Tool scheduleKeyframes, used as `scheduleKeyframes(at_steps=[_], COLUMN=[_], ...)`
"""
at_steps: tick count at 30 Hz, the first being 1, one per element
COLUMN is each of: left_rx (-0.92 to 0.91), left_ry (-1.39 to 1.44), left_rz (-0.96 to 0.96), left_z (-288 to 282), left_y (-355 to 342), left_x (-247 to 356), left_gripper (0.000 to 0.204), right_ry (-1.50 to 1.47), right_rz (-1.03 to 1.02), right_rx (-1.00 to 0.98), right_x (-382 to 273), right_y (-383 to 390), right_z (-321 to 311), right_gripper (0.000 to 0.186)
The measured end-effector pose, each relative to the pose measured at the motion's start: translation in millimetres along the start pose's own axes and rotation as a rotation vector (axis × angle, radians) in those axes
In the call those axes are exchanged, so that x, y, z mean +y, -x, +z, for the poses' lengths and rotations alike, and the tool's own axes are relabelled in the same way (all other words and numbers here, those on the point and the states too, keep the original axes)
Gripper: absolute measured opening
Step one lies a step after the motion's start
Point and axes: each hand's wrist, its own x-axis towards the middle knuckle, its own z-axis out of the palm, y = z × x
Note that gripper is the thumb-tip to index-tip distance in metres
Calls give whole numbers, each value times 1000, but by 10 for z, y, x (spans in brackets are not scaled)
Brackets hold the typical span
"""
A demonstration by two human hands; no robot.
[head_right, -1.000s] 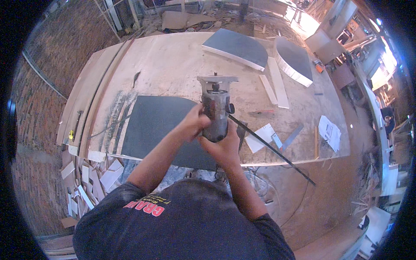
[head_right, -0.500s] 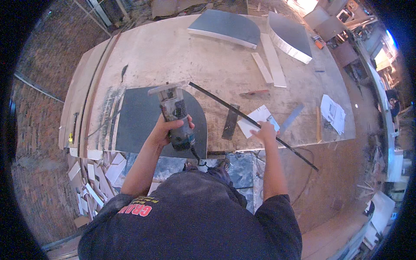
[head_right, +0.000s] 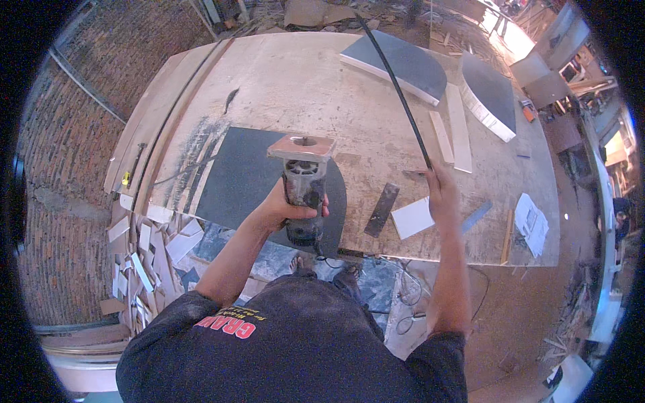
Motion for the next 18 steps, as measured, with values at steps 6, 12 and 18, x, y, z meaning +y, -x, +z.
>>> scheduleKeyframes(at_steps=[6,12,18], left_rx=[-85,-121,-115], left_ry=[-161,-105,-79], left_rz=[149,184,201], left_z=[213,312,332], left_y=[-50,138,344], left_x=[240,620,916], left_gripper=[50,52,57], right_ry=[24,105,100], right_rz=[-209,-288,-412], right_rx=[-520,-669,-692], right_x=[-2112,-2907,-3303], right_y=[-308,-357,-343], right_z=[-256,-330,-422], right_gripper=[38,43,41])
